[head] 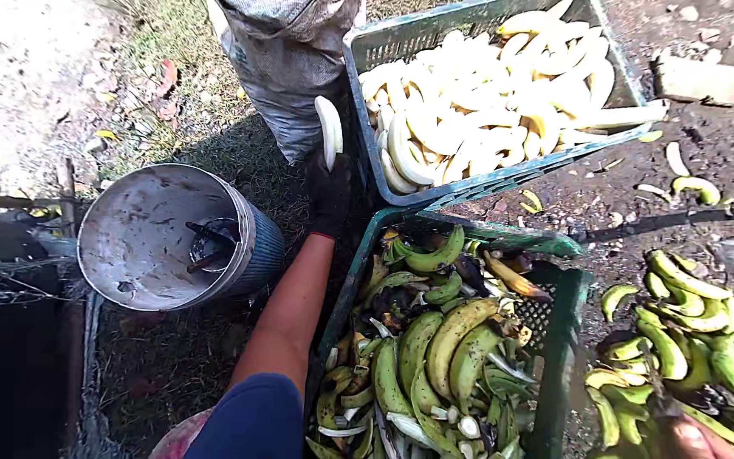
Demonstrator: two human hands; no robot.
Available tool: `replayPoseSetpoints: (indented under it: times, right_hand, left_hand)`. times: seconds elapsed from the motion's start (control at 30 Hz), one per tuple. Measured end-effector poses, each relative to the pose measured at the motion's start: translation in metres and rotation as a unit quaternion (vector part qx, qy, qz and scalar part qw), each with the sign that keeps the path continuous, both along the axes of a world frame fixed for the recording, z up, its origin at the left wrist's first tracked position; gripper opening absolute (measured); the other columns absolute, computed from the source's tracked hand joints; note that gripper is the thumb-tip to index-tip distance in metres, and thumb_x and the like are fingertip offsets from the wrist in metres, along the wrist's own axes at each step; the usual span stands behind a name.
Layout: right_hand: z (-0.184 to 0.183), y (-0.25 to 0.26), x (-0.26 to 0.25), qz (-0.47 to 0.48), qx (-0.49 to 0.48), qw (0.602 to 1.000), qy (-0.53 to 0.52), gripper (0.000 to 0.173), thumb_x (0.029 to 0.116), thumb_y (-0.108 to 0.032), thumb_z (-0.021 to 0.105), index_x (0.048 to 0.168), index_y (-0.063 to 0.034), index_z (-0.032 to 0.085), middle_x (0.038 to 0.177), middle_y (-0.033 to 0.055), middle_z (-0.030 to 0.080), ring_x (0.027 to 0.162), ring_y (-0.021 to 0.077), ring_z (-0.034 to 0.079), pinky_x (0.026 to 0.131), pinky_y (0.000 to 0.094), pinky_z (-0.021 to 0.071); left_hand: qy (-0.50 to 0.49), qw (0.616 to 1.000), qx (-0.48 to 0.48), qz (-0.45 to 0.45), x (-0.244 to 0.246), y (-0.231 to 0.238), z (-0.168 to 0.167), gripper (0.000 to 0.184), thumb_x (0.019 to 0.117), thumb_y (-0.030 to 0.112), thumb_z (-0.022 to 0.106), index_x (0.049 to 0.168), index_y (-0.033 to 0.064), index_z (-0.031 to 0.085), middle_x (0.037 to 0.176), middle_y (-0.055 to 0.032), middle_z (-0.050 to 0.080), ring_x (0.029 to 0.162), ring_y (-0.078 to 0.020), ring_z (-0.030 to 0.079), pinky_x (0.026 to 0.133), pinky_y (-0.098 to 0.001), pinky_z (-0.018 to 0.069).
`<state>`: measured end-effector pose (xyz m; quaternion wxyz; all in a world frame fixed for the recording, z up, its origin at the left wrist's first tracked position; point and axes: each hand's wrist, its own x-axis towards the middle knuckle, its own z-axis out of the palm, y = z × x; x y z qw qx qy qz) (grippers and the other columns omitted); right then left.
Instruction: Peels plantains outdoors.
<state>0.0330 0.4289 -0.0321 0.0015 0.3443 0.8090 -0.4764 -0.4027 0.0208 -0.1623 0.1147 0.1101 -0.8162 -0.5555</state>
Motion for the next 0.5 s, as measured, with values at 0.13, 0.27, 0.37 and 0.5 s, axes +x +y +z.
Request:
replayPoseSetpoints:
  times: [0.13,0.27,0.37,0.5]
  right_hand:
    - [-0.004,0.0,0.0,-0.005,0.012,0.999,0.03,0.031,0.1073,-0.025,0.047,0.121,-0.0011,0.062,0.095,-0.0076,0.063,0.081,-0.0052,0.058,0.077,0.0192,0.0518]
    - [-0.005,-0.006,-0.004,-0.021,0.026,0.999,-0.002,0.042,0.1053,-0.035,0.051,0.127,-0.0007,0.063,0.107,0.0041,0.066,0.089,0.0021,0.059,0.082,0.0267,0.0515]
    - [-0.016,-0.002,-0.006,-0.017,0.044,0.999,0.004,0.049,0.1033,-0.042,0.053,0.127,-0.0012,0.066,0.117,0.0145,0.069,0.104,0.0181,0.064,0.093,0.0444,0.0508]
    - [-0.01,-0.003,-0.017,0.013,0.056,0.998,-0.012,0.047,0.1055,-0.041,0.055,0.129,-0.0028,0.066,0.12,0.0215,0.068,0.11,0.0311,0.064,0.097,0.0568,0.047]
  left_hand:
    - [0.027,0.997,-0.055,-0.053,-0.028,0.021,0.087,0.047,0.1028,0.043,0.049,0.122,0.0018,0.062,0.094,-0.0121,0.066,0.081,-0.0213,0.064,0.077,-0.0447,0.0548]
    - [-0.077,0.982,-0.116,-0.128,-0.024,0.034,0.134,0.053,0.1065,0.043,0.048,0.135,-0.0016,0.056,0.126,-0.0239,0.063,0.118,-0.0329,0.062,0.104,-0.0508,0.0478]
    - [-0.241,0.957,-0.109,-0.119,0.041,0.032,0.198,0.052,0.1119,0.025,0.038,0.156,-0.0012,0.03,0.158,-0.0237,0.038,0.146,-0.0342,0.038,0.119,-0.0494,0.0302]
    - [-0.069,0.99,-0.126,-0.007,0.097,-0.009,0.137,0.054,0.1111,0.036,0.036,0.15,-0.0012,0.042,0.143,-0.0284,0.052,0.132,-0.0404,0.052,0.11,-0.0569,0.0415]
